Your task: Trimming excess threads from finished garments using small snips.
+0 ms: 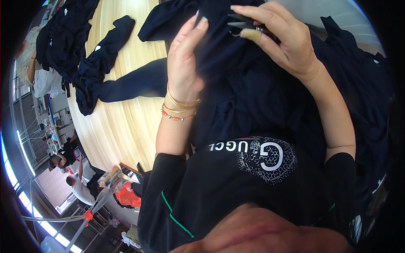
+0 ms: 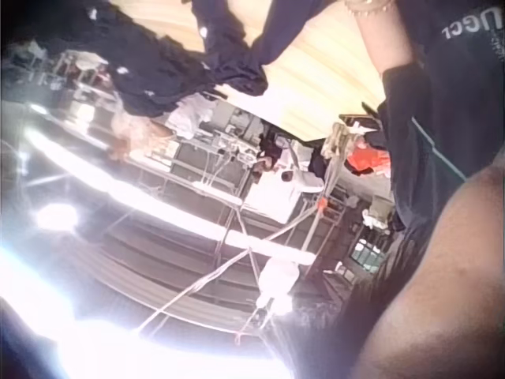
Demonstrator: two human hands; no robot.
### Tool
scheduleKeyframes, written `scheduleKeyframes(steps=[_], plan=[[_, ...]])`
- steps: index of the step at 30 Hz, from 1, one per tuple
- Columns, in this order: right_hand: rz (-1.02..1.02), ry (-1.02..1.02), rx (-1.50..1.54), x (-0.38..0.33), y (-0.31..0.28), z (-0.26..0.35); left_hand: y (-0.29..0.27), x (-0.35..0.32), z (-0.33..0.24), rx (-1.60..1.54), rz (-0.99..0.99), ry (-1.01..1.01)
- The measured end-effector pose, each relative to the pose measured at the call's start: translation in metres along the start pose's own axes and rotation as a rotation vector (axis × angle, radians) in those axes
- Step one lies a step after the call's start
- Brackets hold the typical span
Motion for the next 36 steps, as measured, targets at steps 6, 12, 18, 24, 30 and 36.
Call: scheduleKeyframes(steps=[6, 12, 18, 24, 30, 36], plan=[[-0.112, 0.007, 0.059, 0.000, -0.009, -0.010, 0.022, -0.004, 0.015, 0.000, 0.175, -0.199], [-0.079, -0.003, 0.055, -0.001, -0.006, -0.011, 0.010, -0.003, 0.019, 0.004, 0.156, -0.220], [-0.035, -0.006, 0.089, -0.002, -0.001, -0.015, 0.004, -0.001, 0.019, -0.080, 0.157, -0.260], [-0.024, -0.026, 0.106, -0.002, -0.001, -0.015, 0.004, 0.000, 0.027, -0.269, 0.200, -0.387], [-0.033, -0.055, 0.111, -0.002, -0.002, -0.016, 0.001, 0.001, 0.033, -0.506, 0.242, -0.526], [-0.023, -0.041, 0.131, -0.002, 0.001, -0.018, -0.028, 0.007, 0.032, -0.465, 0.096, -0.494]])
Point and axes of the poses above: each hand's wrist, its own x-axis towards the middle knuckle, its own y-axis out of the palm, z = x × y, the point moved 8 cm from there along x, towards the middle knuckle, and after that the axes turned 14 degrees about -x, right-handed, at the moved point
